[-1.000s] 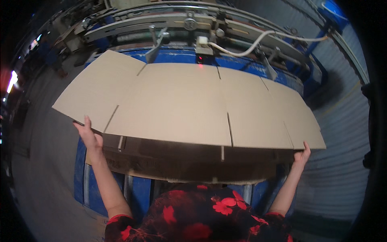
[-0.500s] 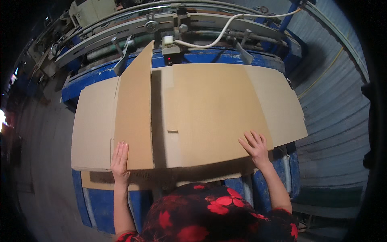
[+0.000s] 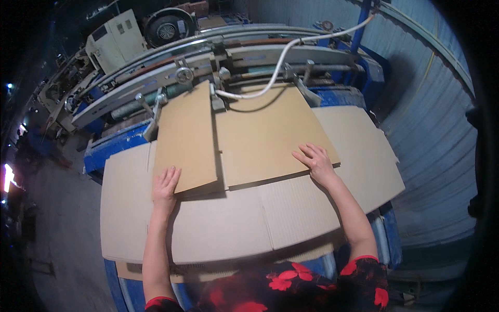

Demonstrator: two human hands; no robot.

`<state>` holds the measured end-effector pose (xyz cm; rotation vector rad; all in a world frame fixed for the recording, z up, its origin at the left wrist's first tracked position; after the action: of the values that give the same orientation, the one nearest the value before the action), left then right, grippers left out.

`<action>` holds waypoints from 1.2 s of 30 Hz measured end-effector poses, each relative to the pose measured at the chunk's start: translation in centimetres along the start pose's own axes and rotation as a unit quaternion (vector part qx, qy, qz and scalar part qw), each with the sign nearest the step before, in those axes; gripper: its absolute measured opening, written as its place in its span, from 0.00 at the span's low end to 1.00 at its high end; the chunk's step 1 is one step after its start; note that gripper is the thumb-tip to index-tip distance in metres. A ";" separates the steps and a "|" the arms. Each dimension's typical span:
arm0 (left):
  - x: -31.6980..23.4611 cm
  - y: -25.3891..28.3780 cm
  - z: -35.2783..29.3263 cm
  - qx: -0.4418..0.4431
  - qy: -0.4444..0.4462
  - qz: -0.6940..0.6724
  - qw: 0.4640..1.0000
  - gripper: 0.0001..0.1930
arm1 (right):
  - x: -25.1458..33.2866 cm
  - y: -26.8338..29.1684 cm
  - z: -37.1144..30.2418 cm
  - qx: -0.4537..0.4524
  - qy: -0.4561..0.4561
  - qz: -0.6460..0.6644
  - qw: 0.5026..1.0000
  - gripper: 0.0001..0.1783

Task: The person repeatedly folds flat cardboard sheets by hand on a conveyor-fed machine. Each sheet is aligned, folded along pre-scored lines, and placed into a growing stack on the machine table.

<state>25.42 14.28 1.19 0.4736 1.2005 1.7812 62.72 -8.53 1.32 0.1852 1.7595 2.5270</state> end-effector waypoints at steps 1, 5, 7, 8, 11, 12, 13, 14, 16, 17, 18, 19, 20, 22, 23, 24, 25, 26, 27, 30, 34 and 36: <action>1.0 -0.7 1.3 0.001 -0.002 0.007 1.000 0.32 | -0.8 -0.6 1.3 0.004 -0.005 0.001 1.000 0.34; 3.9 -4.4 6.5 0.021 0.011 0.015 1.000 0.31 | -3.9 -2.9 7.3 0.013 -0.017 0.003 1.000 0.33; 5.0 -5.4 9.2 0.020 0.012 0.017 1.000 0.32 | -5.3 -3.7 10.0 -0.003 -0.008 0.011 1.000 0.32; 5.6 -6.0 10.6 0.029 0.020 0.022 0.999 0.32 | -6.0 -4.3 11.4 -0.005 -0.011 0.014 1.000 0.31; 7.1 -7.1 13.9 0.057 0.095 0.051 0.993 0.33 | -8.1 -5.5 15.3 -0.005 -0.060 -0.015 0.998 0.28; 7.6 -7.6 14.7 0.082 0.130 0.092 0.984 0.35 | -8.5 -5.3 16.2 -0.026 -0.073 -0.029 0.997 0.29; 7.3 -7.6 15.3 0.081 0.130 0.080 0.985 0.35 | -9.3 -5.2 17.1 -0.029 -0.103 -0.045 0.993 0.30; 7.1 -7.7 15.8 0.085 0.131 0.069 0.985 0.34 | -10.0 -5.1 17.8 -0.028 -0.135 -0.066 0.988 0.31; 6.3 -6.9 14.9 0.077 0.112 0.016 0.991 0.30 | -10.8 -4.5 17.8 -0.024 -0.129 -0.048 0.990 0.30; 5.9 -6.0 13.7 0.056 0.107 -0.007 0.993 0.26 | -11.5 -3.9 17.0 -0.019 -0.134 -0.044 0.990 0.30; 5.9 -5.0 11.4 0.050 0.120 -0.013 0.991 0.25 | -11.9 -3.0 15.6 -0.028 -0.116 -0.034 0.992 0.29; 6.0 -3.6 8.4 0.038 0.124 -0.017 0.991 0.24 | -12.4 -1.9 13.3 -0.044 -0.100 -0.030 0.994 0.29; 6.3 -1.5 4.8 0.010 0.131 -0.028 0.991 0.21 | -13.7 -0.9 10.1 -0.049 -0.131 -0.020 0.990 0.28; 7.2 3.5 -4.7 -0.043 0.204 0.025 0.978 0.22 | -15.7 1.9 2.0 -0.093 -0.193 -0.033 0.976 0.27; 8.2 5.9 -10.1 -0.048 0.292 0.114 0.948 0.23 | -16.8 3.6 -2.5 -0.107 -0.203 0.058 0.972 0.30; 10.7 6.6 -17.4 0.047 0.494 0.126 0.859 0.27 | -18.3 4.8 -8.0 -0.129 -0.302 0.042 0.944 0.31; 9.8 10.0 -21.2 -0.048 0.488 0.229 0.841 0.29 | -19.2 6.4 -13.9 -0.198 -0.387 0.053 0.899 0.31; 8.9 13.2 -24.7 -0.151 0.478 0.317 0.805 0.32 | -18.8 7.9 -18.7 -0.242 -0.428 -0.037 0.870 0.31; 10.6 12.9 -27.4 -0.148 0.507 0.235 0.816 0.32 | -18.4 9.6 -23.3 -0.296 -0.464 -0.121 0.826 0.31; 13.8 10.0 -33.9 -0.149 0.644 0.028 0.750 0.34 | -21.6 6.2 -32.2 -0.350 -0.582 0.181 0.711 0.33; 14.3 8.0 -33.7 -0.332 0.612 -0.196 0.691 0.38 | -22.3 4.3 -33.3 -0.412 -0.589 0.239 0.653 0.36; 13.4 9.2 -32.6 -0.376 0.581 -0.296 0.659 0.37 | -21.3 5.5 -32.3 -0.400 -0.609 0.186 0.660 0.36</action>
<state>-9.21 7.32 -7.70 -1.6106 0.9790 1.6845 79.72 -42.97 -6.05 1.7345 0.0556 2.0195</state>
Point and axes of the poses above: each hand's wrist, its own z-axis towards the middle knuckle, its own y-axis out of the back of the hand, x = y × z, the point moved 9 cm from there along z, towards the middle knuckle, and after that the axes turned 3 degrees about x, right-handed, at the moved point
